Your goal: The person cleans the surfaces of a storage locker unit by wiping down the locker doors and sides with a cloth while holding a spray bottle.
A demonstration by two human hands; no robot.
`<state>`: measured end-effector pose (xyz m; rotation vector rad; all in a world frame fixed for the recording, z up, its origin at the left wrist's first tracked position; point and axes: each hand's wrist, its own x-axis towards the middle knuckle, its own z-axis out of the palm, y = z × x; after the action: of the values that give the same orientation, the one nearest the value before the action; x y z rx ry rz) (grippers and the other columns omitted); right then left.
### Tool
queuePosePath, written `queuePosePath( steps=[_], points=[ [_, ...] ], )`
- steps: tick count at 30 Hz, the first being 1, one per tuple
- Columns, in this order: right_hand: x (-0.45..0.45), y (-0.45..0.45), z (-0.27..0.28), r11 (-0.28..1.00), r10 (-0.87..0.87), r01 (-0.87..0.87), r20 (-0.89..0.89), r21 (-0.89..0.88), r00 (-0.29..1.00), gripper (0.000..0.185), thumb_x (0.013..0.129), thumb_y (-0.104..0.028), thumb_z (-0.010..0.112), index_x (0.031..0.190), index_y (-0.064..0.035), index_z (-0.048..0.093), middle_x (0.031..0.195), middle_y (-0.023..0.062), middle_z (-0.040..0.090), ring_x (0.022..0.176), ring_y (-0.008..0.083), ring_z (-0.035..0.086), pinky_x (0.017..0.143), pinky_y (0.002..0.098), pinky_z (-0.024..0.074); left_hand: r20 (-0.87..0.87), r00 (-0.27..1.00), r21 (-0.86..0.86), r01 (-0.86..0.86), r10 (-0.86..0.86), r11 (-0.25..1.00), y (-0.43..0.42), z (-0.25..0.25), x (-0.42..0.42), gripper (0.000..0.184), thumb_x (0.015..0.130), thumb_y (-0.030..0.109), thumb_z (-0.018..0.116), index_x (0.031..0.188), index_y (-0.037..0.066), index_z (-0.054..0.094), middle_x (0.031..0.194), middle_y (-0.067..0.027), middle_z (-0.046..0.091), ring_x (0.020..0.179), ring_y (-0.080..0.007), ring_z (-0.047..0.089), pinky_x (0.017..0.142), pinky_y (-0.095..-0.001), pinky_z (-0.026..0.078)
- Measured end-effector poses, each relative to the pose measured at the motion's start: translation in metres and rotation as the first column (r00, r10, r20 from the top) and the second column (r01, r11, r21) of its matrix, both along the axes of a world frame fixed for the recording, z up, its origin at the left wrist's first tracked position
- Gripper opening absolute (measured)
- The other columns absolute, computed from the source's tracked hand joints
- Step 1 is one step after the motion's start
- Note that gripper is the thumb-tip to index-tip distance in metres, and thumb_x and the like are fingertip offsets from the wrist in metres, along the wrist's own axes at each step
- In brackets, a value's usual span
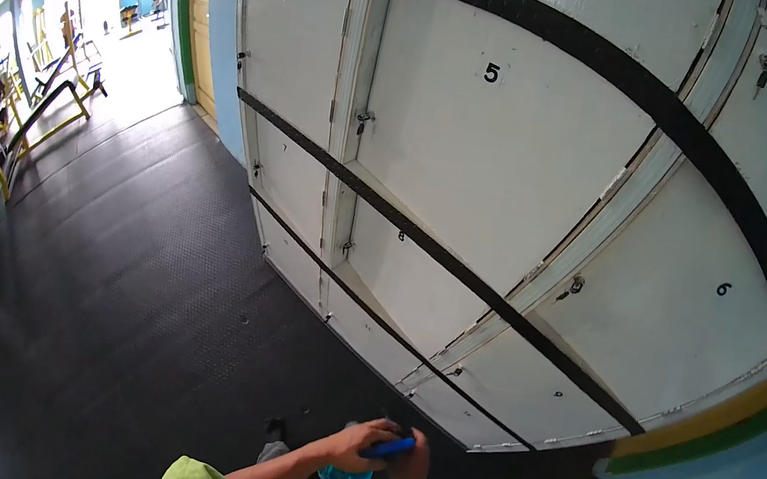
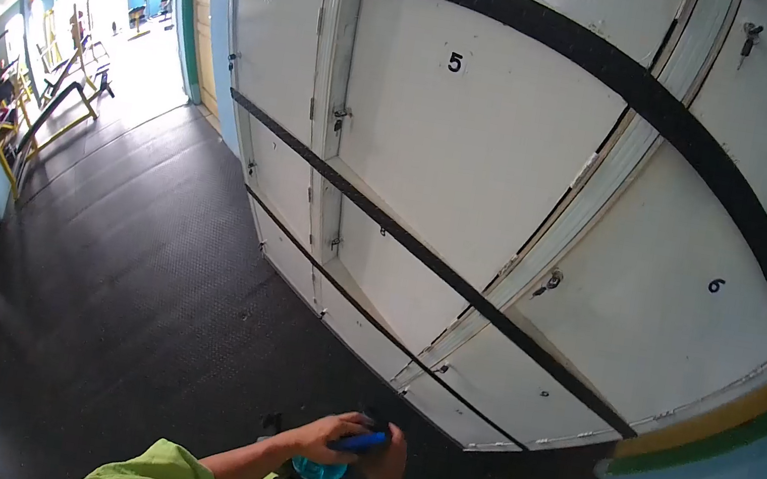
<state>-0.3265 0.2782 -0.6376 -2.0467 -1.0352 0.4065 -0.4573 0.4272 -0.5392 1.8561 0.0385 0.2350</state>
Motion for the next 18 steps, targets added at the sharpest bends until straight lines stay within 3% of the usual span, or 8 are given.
queuePosePath(
  steps=[3,5,6,8,9,11,14,18],
  points=[
    [-0.02,0.043,0.024,0.982,-0.191,0.187,-0.223,-0.042,0.956,0.035,0.076,-0.016,0.074,0.105,-0.0034,0.059,0.098,0.0117,0.067,0.089,0.0264,0.067,0.078,0.0357,0.0517,-0.077,0.997,0.081,0.005,0.001,0.997,0.03,0.023,-0.031,0.06,0.068,0.02,0.069,0.125,0.003,0.056,0.133,-0.0215,0.046,0.122,-0.0389,0.047,0.102,-0.0429,0.038],
    [-0.033,0.075,0.023,0.942,-0.05,0.179,-0.407,0.286,0.912,0.034,0.086,-0.024,0.064,0.112,-0.0045,0.054,0.106,0.0111,0.065,0.092,0.0271,0.065,0.083,0.0387,0.0522,-0.002,0.999,0.129,0.041,-0.041,0.991,0.048,0.019,-0.05,0.06,0.069,0.02,0.069,0.125,0.004,0.055,0.136,-0.0199,0.045,0.123,-0.0385,0.046,0.103,-0.0433,0.037],
    [-0.038,0.098,0.018,0.929,-0.066,0.202,-0.399,0.311,0.914,0.034,0.086,-0.024,0.064,0.112,-0.0045,0.054,0.106,0.0111,0.065,0.092,0.0271,0.065,0.083,0.0387,0.0522,0.084,0.993,0.181,0.063,-0.079,0.981,0.067,0.021,-0.054,0.059,0.07,0.02,0.068,0.126,0.004,0.055,0.138,-0.0183,0.043,0.124,-0.0382,0.045,0.104,-0.0437,0.036],
    [-0.045,0.137,0.01,0.743,0.225,0.454,-0.823,0.491,0.522,0.043,0.094,-0.035,0.05,0.126,-0.0071,0.048,0.12,0.0121,0.059,0.104,0.029,0.061,0.09,0.0444,0.0506,0.112,0.981,0.248,0.125,-0.157,0.961,0.1,0.041,-0.063,0.059,0.07,0.019,0.068,0.126,0.005,0.055,0.141,-0.0175,0.041,0.125,-0.0382,0.044,0.104,-0.0441,0.036],
    [-0.052,0.155,0.028,0.722,0.218,0.469,-0.81,0.509,0.544,0.043,0.094,-0.035,0.05,0.126,-0.0071,0.048,0.12,0.0121,0.059,0.104,0.029,0.061,0.09,0.0444,0.0506,0.132,0.971,0.284,0.156,-0.2,0.946,0.111,0.053,-0.068,0.059,0.071,0.018,0.067,0.127,0.006,0.055,0.144,-0.0166,0.039,0.125,-0.0383,0.043,0.105,-0.0446,0.035],
    [-0.069,0.197,0.08,0.648,0.315,0.586,-0.872,0.487,0.376,0.045,0.096,-0.035,0.043,0.132,-0.0082,0.044,0.127,0.0123,0.054,0.111,0.028,0.057,0.093,0.0453,0.0482,0.098,0.956,0.339,0.23,-0.278,0.912,0.14,0.082,-0.07,0.058,0.072,0.016,0.065,0.128,0.006,0.054,0.148,-0.0165,0.033,0.126,-0.039,0.041,0.105,-0.0441,0.034],
    [-0.055,0.239,0.144,0.515,0.436,0.625,-0.807,0.587,0.398,0.045,0.097,-0.032,0.041,0.134,-0.007,0.041,0.13,0.0125,0.05,0.116,0.0273,0.052,0.097,0.0434,0.0435,-0.027,0.914,0.418,0.379,-0.406,0.826,0.172,0.136,-0.063,0.057,0.073,0.015,0.064,0.128,0.004,0.053,0.15,-0.0184,0.029,0.126,-0.0409,0.04,0.105,-0.0436,0.033],
    [0.0,0.243,0.238,0.287,0.418,0.591,-0.654,0.754,0.63,0.045,0.098,-0.028,0.037,0.137,-0.0054,0.037,0.135,0.0127,0.045,0.121,0.0264,0.047,0.102,0.0408,0.0373,0.32,0.841,0.384,0.306,-0.437,0.871,0.212,0.183,-0.029,0.054,0.078,0.013,0.066,0.129,0.002,0.052,0.151,-0.0214,0.024,0.128,-0.0383,0.04,0.104,-0.045,0.035]
  ],
)
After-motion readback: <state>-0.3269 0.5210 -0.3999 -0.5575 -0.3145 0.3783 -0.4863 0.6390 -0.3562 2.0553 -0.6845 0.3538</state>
